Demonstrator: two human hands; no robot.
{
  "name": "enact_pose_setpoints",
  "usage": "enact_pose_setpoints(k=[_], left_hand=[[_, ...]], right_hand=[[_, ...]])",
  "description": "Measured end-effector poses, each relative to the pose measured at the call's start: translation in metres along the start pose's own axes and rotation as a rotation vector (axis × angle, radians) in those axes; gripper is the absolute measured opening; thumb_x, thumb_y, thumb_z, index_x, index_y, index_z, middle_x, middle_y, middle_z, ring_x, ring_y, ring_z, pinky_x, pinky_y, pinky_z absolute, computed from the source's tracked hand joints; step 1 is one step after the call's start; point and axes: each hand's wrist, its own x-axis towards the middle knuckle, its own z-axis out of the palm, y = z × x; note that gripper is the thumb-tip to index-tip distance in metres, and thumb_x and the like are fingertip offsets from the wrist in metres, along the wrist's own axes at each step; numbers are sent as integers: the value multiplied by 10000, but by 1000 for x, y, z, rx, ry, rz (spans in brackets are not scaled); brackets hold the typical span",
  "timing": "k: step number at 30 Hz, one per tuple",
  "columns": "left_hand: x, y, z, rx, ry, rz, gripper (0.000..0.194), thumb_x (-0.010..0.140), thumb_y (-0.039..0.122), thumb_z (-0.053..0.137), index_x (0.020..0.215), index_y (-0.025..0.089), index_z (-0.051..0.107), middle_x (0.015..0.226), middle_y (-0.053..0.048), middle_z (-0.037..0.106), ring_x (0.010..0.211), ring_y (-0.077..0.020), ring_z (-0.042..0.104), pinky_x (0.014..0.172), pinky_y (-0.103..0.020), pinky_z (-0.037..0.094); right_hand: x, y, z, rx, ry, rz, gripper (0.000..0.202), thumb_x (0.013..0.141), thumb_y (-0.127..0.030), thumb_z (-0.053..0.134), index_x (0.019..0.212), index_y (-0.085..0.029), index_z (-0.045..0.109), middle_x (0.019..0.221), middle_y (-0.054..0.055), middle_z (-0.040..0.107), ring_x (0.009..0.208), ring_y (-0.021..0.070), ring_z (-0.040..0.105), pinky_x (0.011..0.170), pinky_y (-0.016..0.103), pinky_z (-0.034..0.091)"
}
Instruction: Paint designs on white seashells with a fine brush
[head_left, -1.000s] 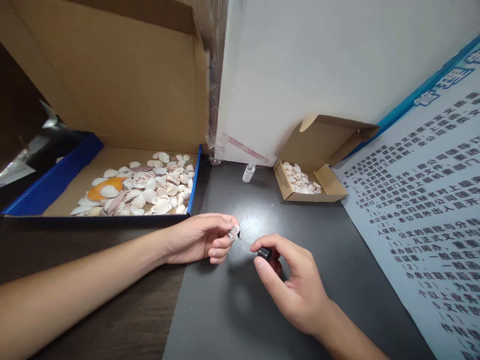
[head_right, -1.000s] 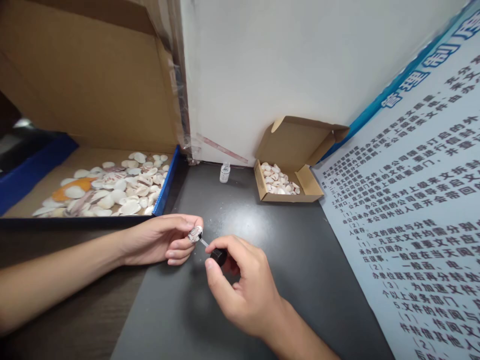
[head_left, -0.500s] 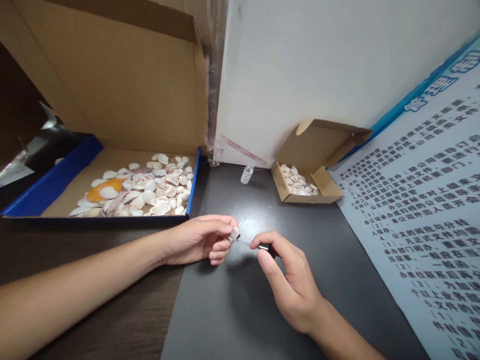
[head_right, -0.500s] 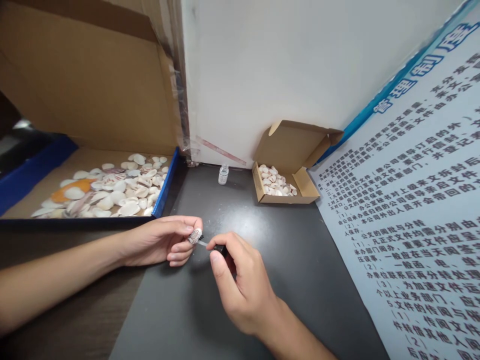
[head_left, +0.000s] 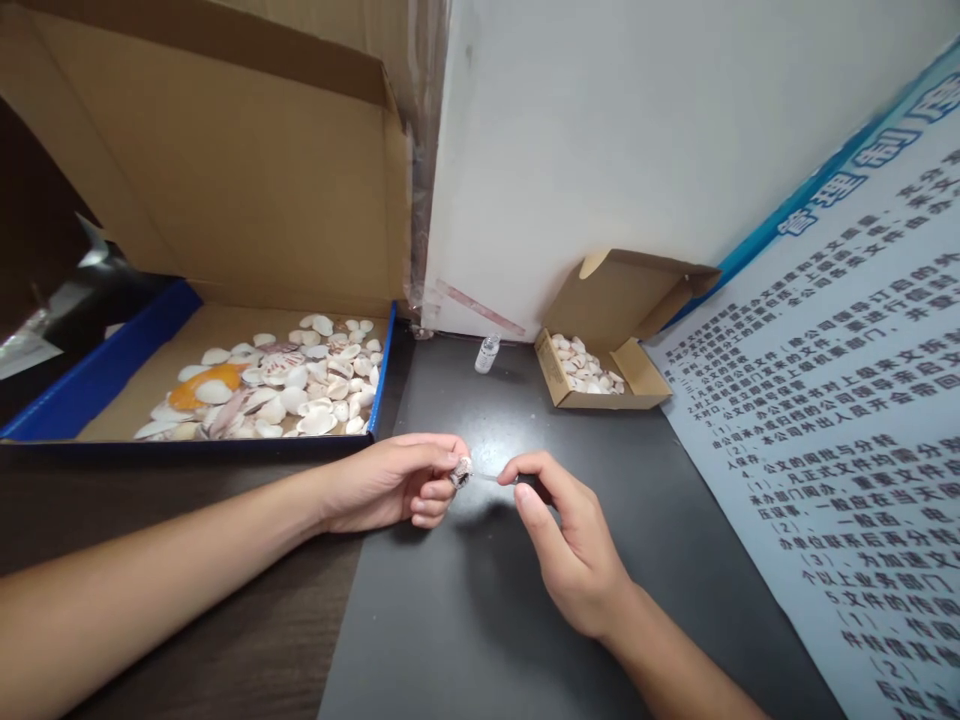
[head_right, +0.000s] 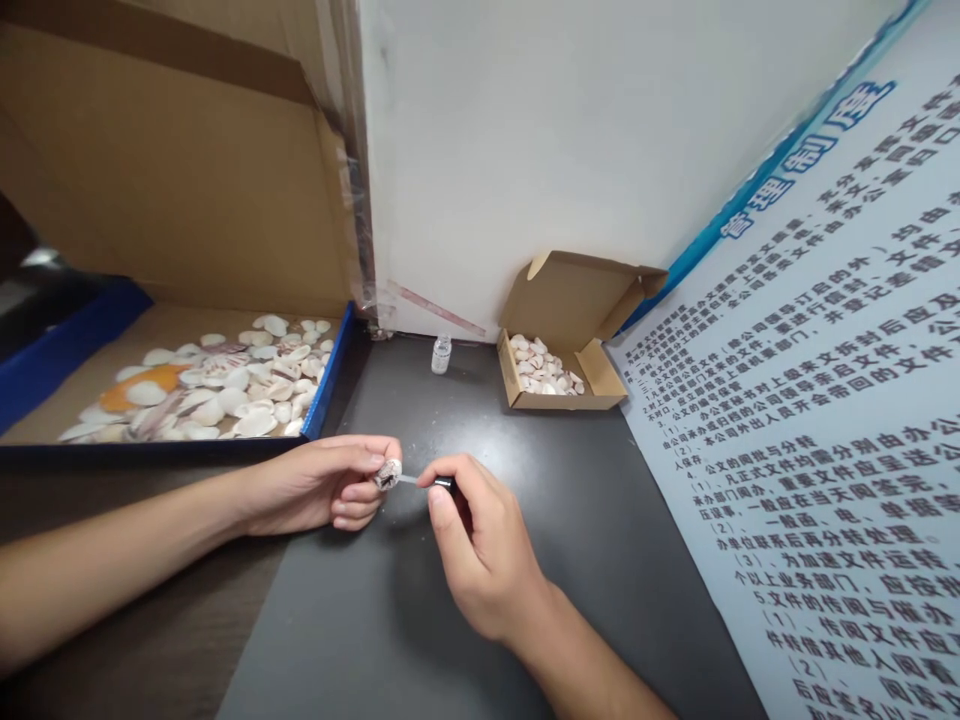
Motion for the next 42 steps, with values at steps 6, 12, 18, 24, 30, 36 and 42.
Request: enact_pose_setpoints(k=[6,12,18,24,30,36,42], left_hand=[[0,0,2,-6,14,9,182,891,261,601,781,174,486,566,64,363,498,-77,283,510,-195,281],[0,-1,1,-2,21,14,189,889,271,607,777,173,490,567,64,361,495,-77,296,507,-195,291],[0,-1,0,-8,15,21,205,895,274,596,772,178,464,576,65,369,496,-75,301,508,-195,295],[1,0,2,-7,37,34,198,887,241,572,744,178,450,564,62,372,485,-76,302,499,-194,295],[1,-1,1,-3,23,29,179,895,228,549,750,176,457,567,62,367,491,-77,299,504,-195,305],[0,0,1,-1,21,20,176,906,229,530,755,177,457,565,63,355,491,-76,287,505,-195,301],[0,-1,1,3,25,24,175,913,224,514,757,177,450,571,61,358,497,-76,287,505,-197,300]], right_hand=[[2,1,0,-22,23,0,186,980,-245,408,937,-188,580,703,-17,524,591,127,476,569,244,381],[0,1,-2,-6,42,-19,185,976,-239,412,914,-191,579,709,-17,524,591,125,472,566,246,375],[0,-1,-1,-27,48,-38,170,973,-228,426,910,-189,579,717,-15,533,603,123,477,577,243,379],[0,-1,-2,-14,87,-38,202,971,-249,426,821,-191,549,654,-26,500,548,114,451,530,239,366],[1,-1,0,-73,73,-16,175,941,-233,467,791,-192,549,653,-23,521,544,111,455,521,234,369],[1,-1,0,-27,76,-60,134,938,-229,492,843,-191,579,692,-17,556,580,112,479,552,232,393],[2,-2,0,-30,70,-39,146,932,-225,492,816,-189,572,681,-12,553,571,116,466,536,238,382]])
